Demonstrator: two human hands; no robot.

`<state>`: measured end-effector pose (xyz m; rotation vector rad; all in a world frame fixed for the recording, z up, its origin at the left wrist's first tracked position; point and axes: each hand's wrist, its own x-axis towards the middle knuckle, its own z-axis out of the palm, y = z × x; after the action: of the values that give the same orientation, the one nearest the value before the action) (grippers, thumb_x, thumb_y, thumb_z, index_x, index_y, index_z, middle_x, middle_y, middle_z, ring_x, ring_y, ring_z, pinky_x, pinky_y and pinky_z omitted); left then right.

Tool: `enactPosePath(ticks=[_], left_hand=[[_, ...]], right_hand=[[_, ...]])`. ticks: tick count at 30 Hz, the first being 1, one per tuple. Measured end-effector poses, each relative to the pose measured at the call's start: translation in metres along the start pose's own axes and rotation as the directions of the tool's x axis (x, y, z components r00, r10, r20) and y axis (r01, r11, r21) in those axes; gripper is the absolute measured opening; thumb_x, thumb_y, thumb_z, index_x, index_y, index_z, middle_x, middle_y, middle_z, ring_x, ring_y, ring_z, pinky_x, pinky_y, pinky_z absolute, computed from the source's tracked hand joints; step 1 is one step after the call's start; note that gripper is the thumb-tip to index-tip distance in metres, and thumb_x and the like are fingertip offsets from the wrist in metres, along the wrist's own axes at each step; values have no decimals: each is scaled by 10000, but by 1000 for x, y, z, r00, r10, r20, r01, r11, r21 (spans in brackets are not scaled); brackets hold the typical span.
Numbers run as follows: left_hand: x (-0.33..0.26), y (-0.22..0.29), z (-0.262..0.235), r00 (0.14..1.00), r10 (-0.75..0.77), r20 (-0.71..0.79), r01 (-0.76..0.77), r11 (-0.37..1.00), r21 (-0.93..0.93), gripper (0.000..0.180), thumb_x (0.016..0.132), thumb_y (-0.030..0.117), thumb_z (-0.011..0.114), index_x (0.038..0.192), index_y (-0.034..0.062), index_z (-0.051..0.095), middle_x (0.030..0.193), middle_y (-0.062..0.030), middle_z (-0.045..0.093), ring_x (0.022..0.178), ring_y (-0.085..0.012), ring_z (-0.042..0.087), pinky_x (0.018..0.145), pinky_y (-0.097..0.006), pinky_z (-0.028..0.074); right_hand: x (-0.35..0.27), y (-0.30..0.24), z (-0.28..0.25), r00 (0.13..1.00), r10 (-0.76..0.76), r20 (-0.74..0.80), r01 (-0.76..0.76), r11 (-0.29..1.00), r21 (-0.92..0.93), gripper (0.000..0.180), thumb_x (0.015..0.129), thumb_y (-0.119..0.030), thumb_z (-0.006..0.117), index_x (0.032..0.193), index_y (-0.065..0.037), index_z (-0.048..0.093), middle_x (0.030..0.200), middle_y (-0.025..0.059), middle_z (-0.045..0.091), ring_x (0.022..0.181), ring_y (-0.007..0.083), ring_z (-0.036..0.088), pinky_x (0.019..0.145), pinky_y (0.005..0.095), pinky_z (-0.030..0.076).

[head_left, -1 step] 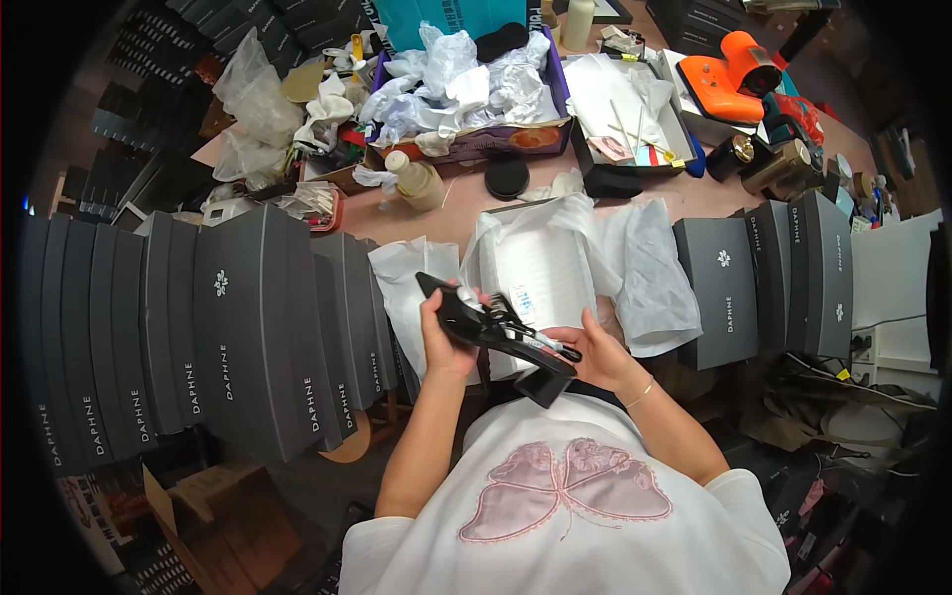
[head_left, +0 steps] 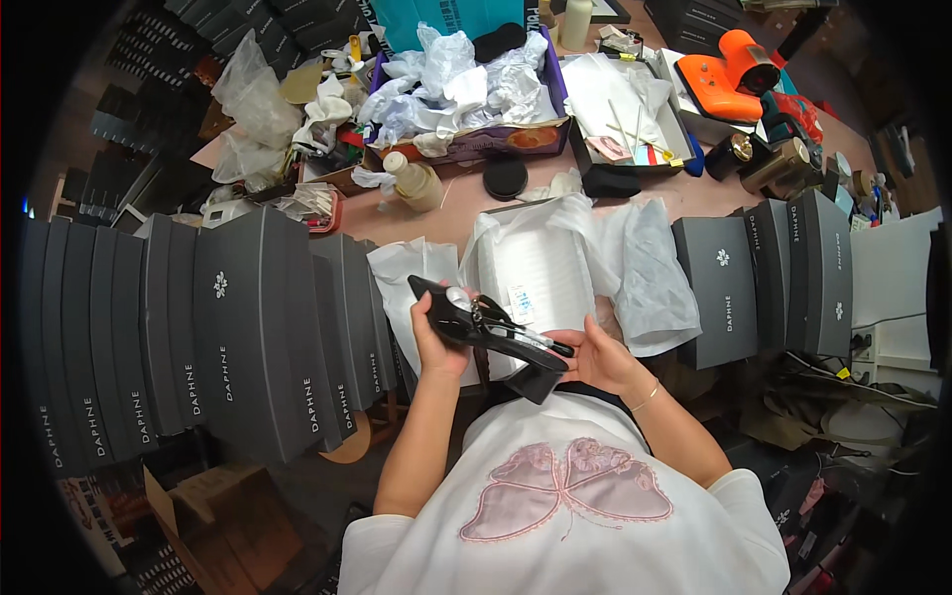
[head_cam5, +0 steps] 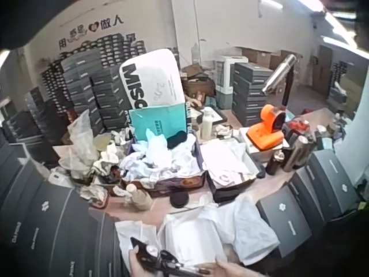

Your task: Inspecting, wrapping with tissue paper, and placing pairs of shoes into branded boxes.

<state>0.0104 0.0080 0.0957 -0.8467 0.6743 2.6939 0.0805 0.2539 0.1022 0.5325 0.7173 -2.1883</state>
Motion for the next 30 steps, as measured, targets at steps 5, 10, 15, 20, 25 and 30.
enactPosePath(ticks=[5,10,15,20,25,30], left_hand=[[7,10,-7,984,82,-159,-71,995,73,401,797,398,666,1010,79,548,893,-118,594,904,-290,600,861,-415,503],[2,10,-6,955,101,-277,-76,992,100,392,793,397,685,973,78,548,892,-93,593,870,-252,595,844,-388,507],[-6,7,-14,967,120,-226,-98,989,108,413,804,397,677,989,58,529,855,-89,588,800,-241,609,795,-373,524],[6,-16,-22,990,132,46,-137,864,484,540,865,438,619,1236,72,479,945,-107,630,848,-240,621,800,-375,505],[84,99,0,956,236,173,-73,-383,921,831,828,369,677,1463,65,235,951,-246,637,869,-389,627,733,-448,492],[156,117,-58,978,104,178,-88,-571,816,220,847,197,588,941,6,645,883,-199,677,845,-326,662,758,-402,512]], right_hand=[[-11,5,5,984,-91,150,118,976,-184,435,1026,-290,386,1347,2,416,1154,145,594,903,233,662,812,325,542],[1,10,-6,984,-77,161,103,981,-162,425,1017,-265,425,1347,2,415,1149,130,597,923,225,651,803,322,541],[12,-10,0,978,-184,100,206,760,-616,602,928,-290,594,1413,-23,357,1293,114,493,1115,151,528,894,301,478],[26,-3,15,941,14,339,231,704,-672,917,775,-182,756,1471,-1,187,1316,151,474,1111,177,535,982,296,397],[10,-6,-12,991,-99,94,123,945,-302,590,913,-225,554,1421,-65,300,1025,112,618,911,181,616,821,323,512],[17,-17,-17,978,-206,39,203,976,73,442,985,-350,464,1352,-114,395,947,58,610,791,111,596,666,254,507]])
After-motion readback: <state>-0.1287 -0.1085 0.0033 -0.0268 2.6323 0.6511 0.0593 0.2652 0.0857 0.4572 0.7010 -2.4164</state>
